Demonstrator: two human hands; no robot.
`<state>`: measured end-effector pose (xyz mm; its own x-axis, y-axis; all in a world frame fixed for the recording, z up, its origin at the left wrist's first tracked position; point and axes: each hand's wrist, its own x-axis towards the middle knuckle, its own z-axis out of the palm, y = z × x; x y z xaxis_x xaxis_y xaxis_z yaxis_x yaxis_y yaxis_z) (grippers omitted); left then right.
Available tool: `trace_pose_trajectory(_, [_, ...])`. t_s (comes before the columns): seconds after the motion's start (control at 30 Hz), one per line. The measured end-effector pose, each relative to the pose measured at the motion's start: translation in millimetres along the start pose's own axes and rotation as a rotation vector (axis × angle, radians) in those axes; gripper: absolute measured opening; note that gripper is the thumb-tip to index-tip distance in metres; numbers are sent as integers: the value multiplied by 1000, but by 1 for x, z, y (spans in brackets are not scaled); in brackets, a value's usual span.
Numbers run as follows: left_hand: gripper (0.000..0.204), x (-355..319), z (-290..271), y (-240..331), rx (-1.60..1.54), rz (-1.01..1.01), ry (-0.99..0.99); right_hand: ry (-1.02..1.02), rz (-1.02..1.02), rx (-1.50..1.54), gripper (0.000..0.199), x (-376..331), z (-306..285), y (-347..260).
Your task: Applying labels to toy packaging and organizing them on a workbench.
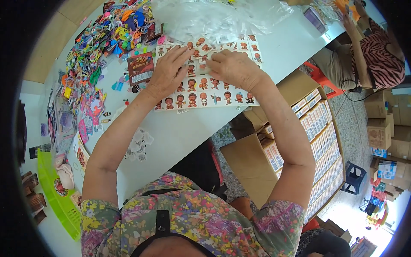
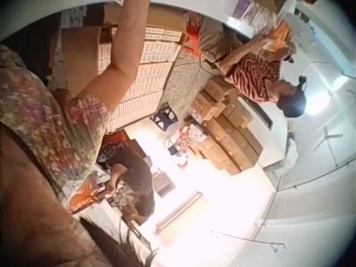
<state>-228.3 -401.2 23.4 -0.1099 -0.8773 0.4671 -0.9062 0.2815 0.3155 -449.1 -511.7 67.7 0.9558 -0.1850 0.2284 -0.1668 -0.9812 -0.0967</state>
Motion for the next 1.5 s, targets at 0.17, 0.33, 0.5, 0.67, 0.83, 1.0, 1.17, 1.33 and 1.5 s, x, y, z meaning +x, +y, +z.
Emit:
trace_pose_trajectory(0.17, [41,1,-1,8,108,44,-23,107,42,-155,32,0,10,-4])
trace_pose_trajectory(0.33, [39,3,1,-1,46,-53,-111,222,118,-238,32,10,24,-21])
trace_pose_trajectory(0.5, [42,4,0,-3,-22,-86,-149,366,62,-277,27,14,30,-25])
trace_pose_trajectory(0.67, [43,5,1,-3,53,-47,-166,280,-97,-361,18,22,32,-14])
trace_pose_trajectory(0.83, [44,5,-2,-1,96,-60,-197,193,-237,-385,17,24,27,0])
trace_pose_trajectory(1.0, [44,3,5,-7,120,0,-155,234,-305,-326,16,22,26,1])
trace_pose_trajectory(1.17, [45,2,2,-3,127,-17,-167,381,-183,-109,20,10,28,-17])
trace_pose_trajectory(1.33, [45,2,-2,-1,121,14,-127,461,-87,33,23,0,12,-33])
trace_pose_trajectory(1.5, [48,3,-21,11,-160,199,40,497,209,191,18,-7,9,-37])
